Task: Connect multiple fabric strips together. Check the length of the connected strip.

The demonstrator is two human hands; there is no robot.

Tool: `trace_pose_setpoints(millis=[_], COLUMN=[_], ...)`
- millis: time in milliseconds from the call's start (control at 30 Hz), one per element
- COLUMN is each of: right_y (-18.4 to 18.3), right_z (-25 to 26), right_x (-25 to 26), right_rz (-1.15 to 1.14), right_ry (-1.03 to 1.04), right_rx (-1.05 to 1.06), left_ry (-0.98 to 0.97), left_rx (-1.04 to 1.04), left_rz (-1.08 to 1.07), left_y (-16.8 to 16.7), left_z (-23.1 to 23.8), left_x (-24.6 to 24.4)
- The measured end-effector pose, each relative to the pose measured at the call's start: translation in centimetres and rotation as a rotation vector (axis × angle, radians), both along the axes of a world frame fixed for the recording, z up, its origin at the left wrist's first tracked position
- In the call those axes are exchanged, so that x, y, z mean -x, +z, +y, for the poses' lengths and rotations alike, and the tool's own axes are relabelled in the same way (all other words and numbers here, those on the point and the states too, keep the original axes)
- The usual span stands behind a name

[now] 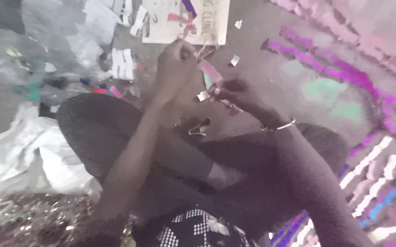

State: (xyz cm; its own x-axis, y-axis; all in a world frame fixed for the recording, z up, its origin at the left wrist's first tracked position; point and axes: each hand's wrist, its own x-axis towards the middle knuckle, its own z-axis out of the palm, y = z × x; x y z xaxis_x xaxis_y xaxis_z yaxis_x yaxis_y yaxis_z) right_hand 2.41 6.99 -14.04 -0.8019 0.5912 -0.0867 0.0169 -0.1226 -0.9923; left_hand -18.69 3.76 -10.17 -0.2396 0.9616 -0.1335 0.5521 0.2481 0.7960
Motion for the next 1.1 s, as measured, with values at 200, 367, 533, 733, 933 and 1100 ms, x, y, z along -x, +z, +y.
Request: trace_pose_setpoints(millis=[200,367,533,733,933,1100], right_y=[1.2,1.5,0.6,-1.8,-2.2,-1.0], right_z=[-0.6,-0.5,-0.7,-1.1,-1.0,-1.4], right_x=[0.2,0.0,-0.2,0.4,0.5,0.6], right_rz=[-0.103,-0.094,-0.184,0.001,-0.021,-0.064], right_ry=[-0.124,-0.105,-0.033,0.069,0.046,-0.056], right_rx=[0.113,0.052,0.063,-0.149,-0.165,0.058], left_ry=[-0.269,-0.297,-0.179,-0.024,-0.154,-0.173], left_rx=[-0.104,0.036,0.135,0.119,0.238,0.252], left_rz=[-0.104,-0.215,-0.581,-0.746,-0.755,-0.774], left_y=[0.6,-0.6,0.2,0.4,0.7,0.6], left_z=[-1.0,-1.0,-1.3,-1.5,-2.0,-1.9], left_x=[-2.2,-2.4,-2.4,-2.3,-2.1,-1.8])
